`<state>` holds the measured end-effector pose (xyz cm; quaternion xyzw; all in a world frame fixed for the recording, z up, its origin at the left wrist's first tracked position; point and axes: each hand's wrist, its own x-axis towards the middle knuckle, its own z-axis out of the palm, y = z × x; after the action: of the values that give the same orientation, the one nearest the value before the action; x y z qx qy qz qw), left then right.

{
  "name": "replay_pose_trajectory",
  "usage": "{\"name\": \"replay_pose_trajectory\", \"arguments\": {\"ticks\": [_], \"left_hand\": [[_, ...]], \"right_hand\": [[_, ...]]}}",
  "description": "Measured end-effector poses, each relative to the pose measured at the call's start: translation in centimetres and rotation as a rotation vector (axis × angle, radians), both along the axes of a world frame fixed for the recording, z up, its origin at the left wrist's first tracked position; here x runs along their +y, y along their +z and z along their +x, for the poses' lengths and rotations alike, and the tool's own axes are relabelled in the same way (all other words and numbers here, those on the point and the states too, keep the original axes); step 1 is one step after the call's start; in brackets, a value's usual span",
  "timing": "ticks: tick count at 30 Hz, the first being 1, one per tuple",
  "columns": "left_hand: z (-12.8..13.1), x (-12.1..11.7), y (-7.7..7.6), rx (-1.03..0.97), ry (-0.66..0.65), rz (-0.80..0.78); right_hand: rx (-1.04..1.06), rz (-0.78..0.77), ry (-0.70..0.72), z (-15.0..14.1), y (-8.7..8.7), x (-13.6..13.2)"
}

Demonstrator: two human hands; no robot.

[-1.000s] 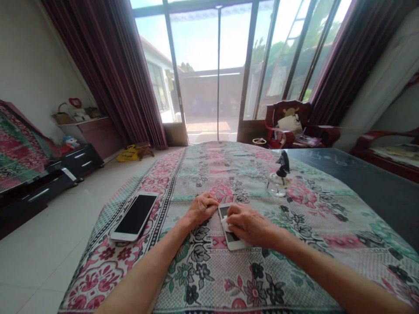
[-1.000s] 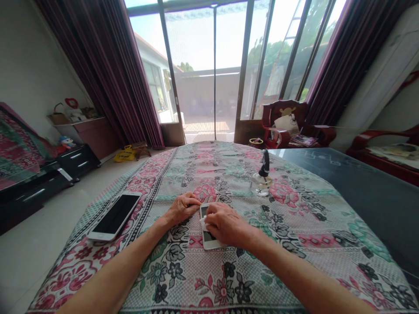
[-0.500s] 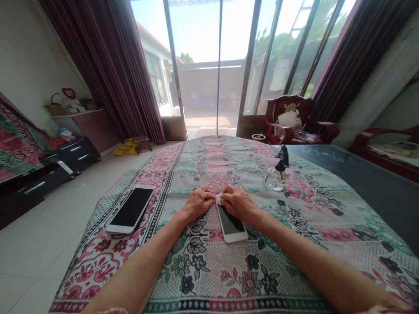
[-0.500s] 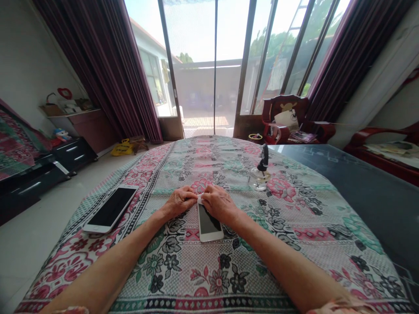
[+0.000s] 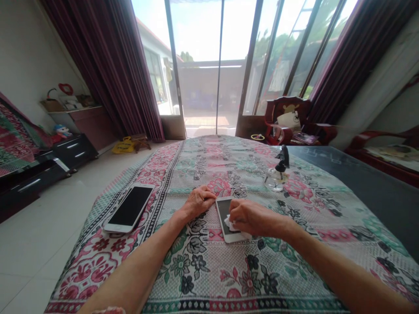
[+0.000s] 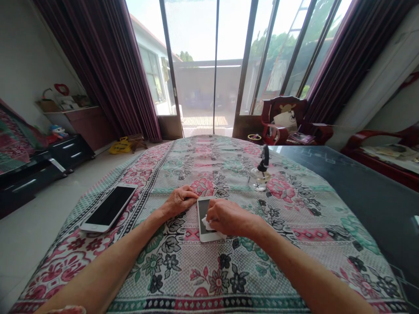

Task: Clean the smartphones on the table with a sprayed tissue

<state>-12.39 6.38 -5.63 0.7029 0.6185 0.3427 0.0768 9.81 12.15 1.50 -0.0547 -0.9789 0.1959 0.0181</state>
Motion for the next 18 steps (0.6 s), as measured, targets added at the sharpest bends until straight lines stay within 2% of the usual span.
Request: {"name": "replay_pose_trajectory", "arguments": {"ticks": [6,12,15,18], "left_hand": [[0.2,-0.1,0.2,-0.028,-0.018,0.01],[0.3,-0.3,0.6,-0.028,-0.021,0.003],[0.1,-0.3,0.6,-0.035,-0.037,-0.008],[0.0,-0.2,0.4,-0.042,-0.043,-0.017]], "right_hand": [[0.116,0.031,-0.14,-0.2,-1.7,2.4],[0.248,0.11,-0.291,-1.3,-3.5,3.1],[0.268,0.117,-0.324,-1.8,-3.7,3.2],[0.238,0.097,-0.292,-1.5,-3.4,3.7]]}}
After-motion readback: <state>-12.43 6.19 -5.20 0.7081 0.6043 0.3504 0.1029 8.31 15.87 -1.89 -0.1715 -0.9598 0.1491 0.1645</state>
